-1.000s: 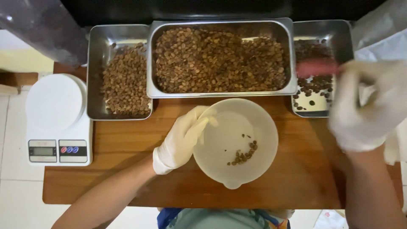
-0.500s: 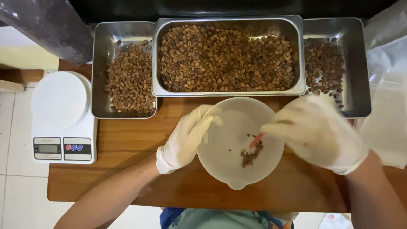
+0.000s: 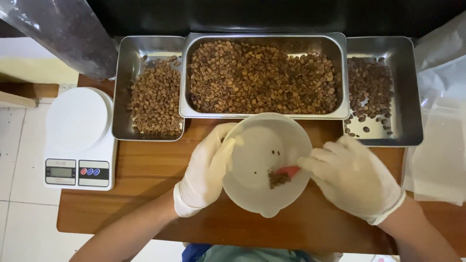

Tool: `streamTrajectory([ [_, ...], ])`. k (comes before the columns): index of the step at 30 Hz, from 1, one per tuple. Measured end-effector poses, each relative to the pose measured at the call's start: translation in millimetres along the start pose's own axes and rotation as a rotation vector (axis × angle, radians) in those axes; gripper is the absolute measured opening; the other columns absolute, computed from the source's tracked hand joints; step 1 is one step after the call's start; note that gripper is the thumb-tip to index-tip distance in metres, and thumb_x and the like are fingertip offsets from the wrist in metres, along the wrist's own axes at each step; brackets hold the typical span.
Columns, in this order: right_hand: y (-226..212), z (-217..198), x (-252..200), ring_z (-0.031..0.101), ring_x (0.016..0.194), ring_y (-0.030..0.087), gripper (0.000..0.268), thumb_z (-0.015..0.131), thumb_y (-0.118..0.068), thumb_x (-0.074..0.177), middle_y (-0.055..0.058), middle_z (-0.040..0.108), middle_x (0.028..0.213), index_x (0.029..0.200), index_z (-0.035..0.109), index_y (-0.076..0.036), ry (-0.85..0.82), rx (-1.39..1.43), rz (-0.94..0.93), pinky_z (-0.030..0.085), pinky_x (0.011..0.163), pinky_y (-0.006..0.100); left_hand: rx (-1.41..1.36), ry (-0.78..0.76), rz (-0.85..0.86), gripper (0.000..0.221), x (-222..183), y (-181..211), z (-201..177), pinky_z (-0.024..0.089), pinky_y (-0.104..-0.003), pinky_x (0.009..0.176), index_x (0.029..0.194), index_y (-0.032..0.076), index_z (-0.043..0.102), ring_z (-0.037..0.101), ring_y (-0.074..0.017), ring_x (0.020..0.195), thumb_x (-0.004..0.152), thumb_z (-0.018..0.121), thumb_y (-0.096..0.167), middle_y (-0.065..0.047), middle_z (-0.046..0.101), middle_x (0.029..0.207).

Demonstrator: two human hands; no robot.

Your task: Sorting roasted coffee beans by hand and using a small scoop, separating them into different metal trays for quality control.

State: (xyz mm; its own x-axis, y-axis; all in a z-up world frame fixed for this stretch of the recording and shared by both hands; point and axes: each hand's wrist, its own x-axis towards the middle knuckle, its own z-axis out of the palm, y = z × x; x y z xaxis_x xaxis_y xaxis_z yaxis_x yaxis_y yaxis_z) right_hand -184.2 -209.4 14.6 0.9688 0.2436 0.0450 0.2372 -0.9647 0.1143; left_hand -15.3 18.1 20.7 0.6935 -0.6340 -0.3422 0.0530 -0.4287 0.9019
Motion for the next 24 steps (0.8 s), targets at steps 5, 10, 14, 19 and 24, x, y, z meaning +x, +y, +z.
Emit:
streamTrajectory([
  [5,-29.6,4.1,10.7,0.067,0.076,0.020,0.021,0.061,-0.024,0.093,-0.007,0.075,0.082,0.104,0.077,-0.029,-0.089,0.408,0.192,0.041,0.066,0.042,0.053,0.043,0.070,0.035,-4.0,3.7,-5.0,0.046,-0.029,0.068,0.110,0.016,0.067,0.051,-0.0114,0.065,0.100,0.040,0.035,0.002,0.060,0.079],
  [10,-43.4,16.8,16.6,0.062,0.074,0.023,0.020,0.062,-0.024,0.091,-0.011,0.078,0.087,0.097,0.080,-0.028,-0.009,0.564,0.289,0.039,0.066,0.044,0.093,0.070,0.294,0.039,-5.0,0.9,-6.0,0.051,-0.034,0.092,0.125,0.008,0.061,0.065,-0.0182,0.104,0.101,0.040,0.030,-0.004,0.071,0.117],
  [14,-40.9,19.7,20.3,0.063,0.076,0.018,0.018,0.067,-0.034,0.090,-0.009,0.078,0.076,0.088,0.085,-0.030,-0.093,0.801,0.452,0.041,0.079,0.038,0.134,0.063,0.372,0.041,-7.3,0.4,-3.6,0.051,-0.037,0.094,0.127,0.005,0.059,0.067,-0.0228,0.108,0.102,0.038,0.029,-0.009,0.070,0.121],
  [19,-26.3,-14.7,27.9,0.073,0.072,0.012,0.021,0.066,-0.023,0.086,-0.007,0.084,0.077,0.080,0.085,-0.018,-0.077,0.932,0.573,0.048,0.078,0.032,0.092,-0.051,0.383,0.040,-1.9,-3.5,-5.1,0.050,-0.036,0.093,0.128,0.005,0.058,0.064,-0.0205,0.105,0.101,0.036,0.025,-0.006,0.068,0.118],
  [24,-11.9,-35.7,23.8,0.072,0.074,0.008,0.021,0.066,-0.018,0.085,-0.007,0.085,0.079,0.082,0.087,-0.015,-0.118,1.016,0.785,0.050,0.073,0.026,0.022,-0.229,0.480,0.052,6.3,3.1,-4.8,0.050,-0.037,0.092,0.135,0.003,0.055,0.060,-0.0188,0.103,0.105,0.030,0.038,-0.004,0.065,0.119],
])
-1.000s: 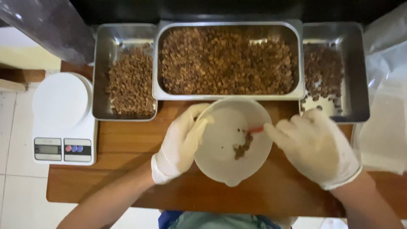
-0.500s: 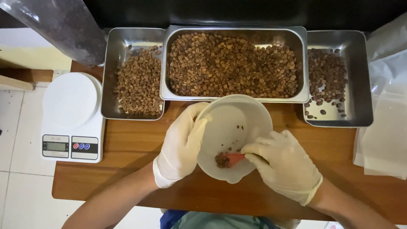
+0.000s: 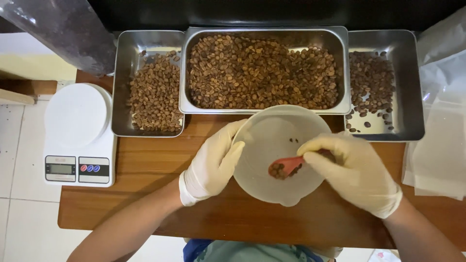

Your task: Sorting roasted coffee beans by hand and using a small scoop, separating them into different metal trays for quality control.

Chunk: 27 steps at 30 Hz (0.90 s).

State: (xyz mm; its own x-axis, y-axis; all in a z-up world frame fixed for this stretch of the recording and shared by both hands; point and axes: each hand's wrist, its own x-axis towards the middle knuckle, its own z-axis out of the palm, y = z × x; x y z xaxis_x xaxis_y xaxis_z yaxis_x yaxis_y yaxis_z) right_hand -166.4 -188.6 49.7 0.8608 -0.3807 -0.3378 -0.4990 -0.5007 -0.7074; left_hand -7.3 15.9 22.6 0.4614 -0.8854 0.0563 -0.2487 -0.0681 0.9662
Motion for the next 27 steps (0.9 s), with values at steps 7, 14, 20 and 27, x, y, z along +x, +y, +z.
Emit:
streamTrajectory([
  [7,18.8,-13.5,-7.1,0.076,0.087,0.014,0.015,0.071,0.000,0.086,0.008,0.085,0.096,0.096,0.083,-0.002,0.176,0.341,0.088,0.061,0.086,0.025,0.046,-0.005,-0.145,0.029,-3.8,-25.1,9.4,0.047,-0.033,0.082,0.103,0.010,0.058,0.056,-0.0163,0.089,0.101,0.034,0.024,-0.001,0.062,0.098],
  [14,63.4,-41.2,15.7,0.057,0.079,0.012,0.015,0.057,-0.004,0.106,0.004,0.068,0.090,0.104,0.072,-0.008,0.464,0.218,-0.052,0.045,0.072,0.027,0.091,-0.065,-0.151,0.039,0.5,-26.6,4.5,0.050,-0.030,0.073,0.106,0.012,0.066,0.059,-0.0126,0.081,0.103,0.038,0.039,0.004,0.066,0.091],
  [20,136.9,-71.6,44.5,0.062,0.086,0.022,0.015,0.062,0.008,0.119,0.016,0.070,0.098,0.116,0.077,0.009,0.942,-0.325,-0.343,0.046,0.072,0.032,0.113,-0.078,-0.150,0.035,3.3,-26.0,4.5,0.048,-0.031,0.072,0.091,0.014,0.060,0.056,-0.0137,0.077,0.103,0.038,0.038,0.004,0.063,0.086],
  [27,129.0,-77.1,50.6,0.051,0.070,0.016,0.022,0.070,-0.007,0.110,-0.003,0.062,0.094,0.114,0.081,-0.025,1.389,-1.252,-0.407,0.034,0.059,0.029,0.121,-0.059,-0.153,0.033,3.0,-29.8,4.0,0.046,-0.031,0.069,0.088,0.014,0.059,0.053,-0.0132,0.074,0.103,0.039,0.036,0.004,0.060,0.082],
])
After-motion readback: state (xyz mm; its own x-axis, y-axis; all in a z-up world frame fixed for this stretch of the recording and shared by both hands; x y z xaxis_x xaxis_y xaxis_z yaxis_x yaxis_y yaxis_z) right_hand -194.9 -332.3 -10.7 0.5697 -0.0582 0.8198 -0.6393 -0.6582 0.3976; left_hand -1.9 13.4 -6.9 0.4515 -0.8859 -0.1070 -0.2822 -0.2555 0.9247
